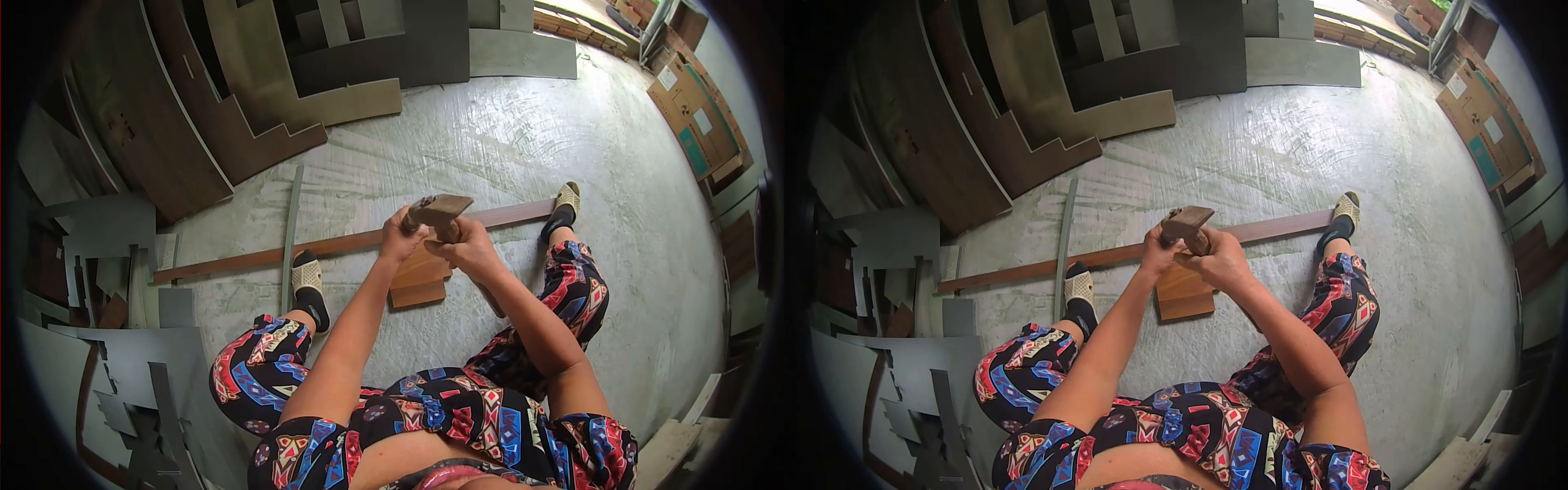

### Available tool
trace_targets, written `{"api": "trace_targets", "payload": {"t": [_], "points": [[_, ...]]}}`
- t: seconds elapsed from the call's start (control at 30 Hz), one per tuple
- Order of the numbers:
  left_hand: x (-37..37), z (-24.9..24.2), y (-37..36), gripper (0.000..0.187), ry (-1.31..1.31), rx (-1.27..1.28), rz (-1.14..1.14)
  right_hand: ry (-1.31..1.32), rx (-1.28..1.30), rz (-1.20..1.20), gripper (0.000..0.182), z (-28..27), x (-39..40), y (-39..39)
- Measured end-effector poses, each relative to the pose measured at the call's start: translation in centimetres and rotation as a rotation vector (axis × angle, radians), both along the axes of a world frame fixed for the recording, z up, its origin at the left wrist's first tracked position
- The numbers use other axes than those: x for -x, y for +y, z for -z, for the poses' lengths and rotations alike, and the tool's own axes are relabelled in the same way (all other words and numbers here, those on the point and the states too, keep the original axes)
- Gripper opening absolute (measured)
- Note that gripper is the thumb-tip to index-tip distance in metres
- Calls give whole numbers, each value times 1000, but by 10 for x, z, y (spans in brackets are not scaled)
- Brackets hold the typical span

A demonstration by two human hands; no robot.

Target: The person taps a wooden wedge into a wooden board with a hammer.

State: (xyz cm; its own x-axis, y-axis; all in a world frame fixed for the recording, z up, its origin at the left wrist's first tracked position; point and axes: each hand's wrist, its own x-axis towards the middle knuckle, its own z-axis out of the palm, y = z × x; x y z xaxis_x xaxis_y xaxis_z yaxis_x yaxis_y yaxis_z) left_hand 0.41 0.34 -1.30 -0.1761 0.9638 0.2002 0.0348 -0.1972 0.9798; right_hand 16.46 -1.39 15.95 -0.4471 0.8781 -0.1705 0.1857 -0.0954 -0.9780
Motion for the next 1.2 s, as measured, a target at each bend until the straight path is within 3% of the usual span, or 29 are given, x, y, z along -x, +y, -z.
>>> {"api": "trace_targets", "payload": {"t": [0.1, 0.17, 0.23, 0.43, 0.53, 0.63, 0.83, 0.97, 1.03, 1.13, 1.2], "points": [[-1, -17, -3, 29, 61, 22, -24, -6, 0, 10, 21, -4, 1, -1], [1, 3, 3, 29, 66, -19, 1, -191, 10, -41, 18, 14, 0, 5], [1, -11, 2, 29, -40, -47, 46, -319, -90, -49, 17, 17, 3, 4], [-1, -15, -4, 29, -21, 32, -6, -74, -106, -11, 20, 9, 4, -3], [1, -6, -1, 27, 25, -42, 9, -310, -6, -99, 19, 19, 0, 7], [0, -17, -5, 23, 202, 2, -48, -214, 89, -50, 21, 26, -1, 2], [2, -11, -5, 26, 179, -31, -57, -433, -186, -72, 20, 35, -4, -3], [-1, -19, -8, 24, 183, -6, -71, -333, -155, -34, 20, 24, -3, -3], [-2, -11, -6, 26, 44, -21, -56, -196, -110, -8, 21, 23, -2, -3], [-4, -7, -6, 29, -25, -13, -54, -140, 48, -8, 36, 11, -3, -3], [-3, -8, -5, 30, 36, -4, -47, -273, -20, -45, 24, 18, -1, 0]]}}
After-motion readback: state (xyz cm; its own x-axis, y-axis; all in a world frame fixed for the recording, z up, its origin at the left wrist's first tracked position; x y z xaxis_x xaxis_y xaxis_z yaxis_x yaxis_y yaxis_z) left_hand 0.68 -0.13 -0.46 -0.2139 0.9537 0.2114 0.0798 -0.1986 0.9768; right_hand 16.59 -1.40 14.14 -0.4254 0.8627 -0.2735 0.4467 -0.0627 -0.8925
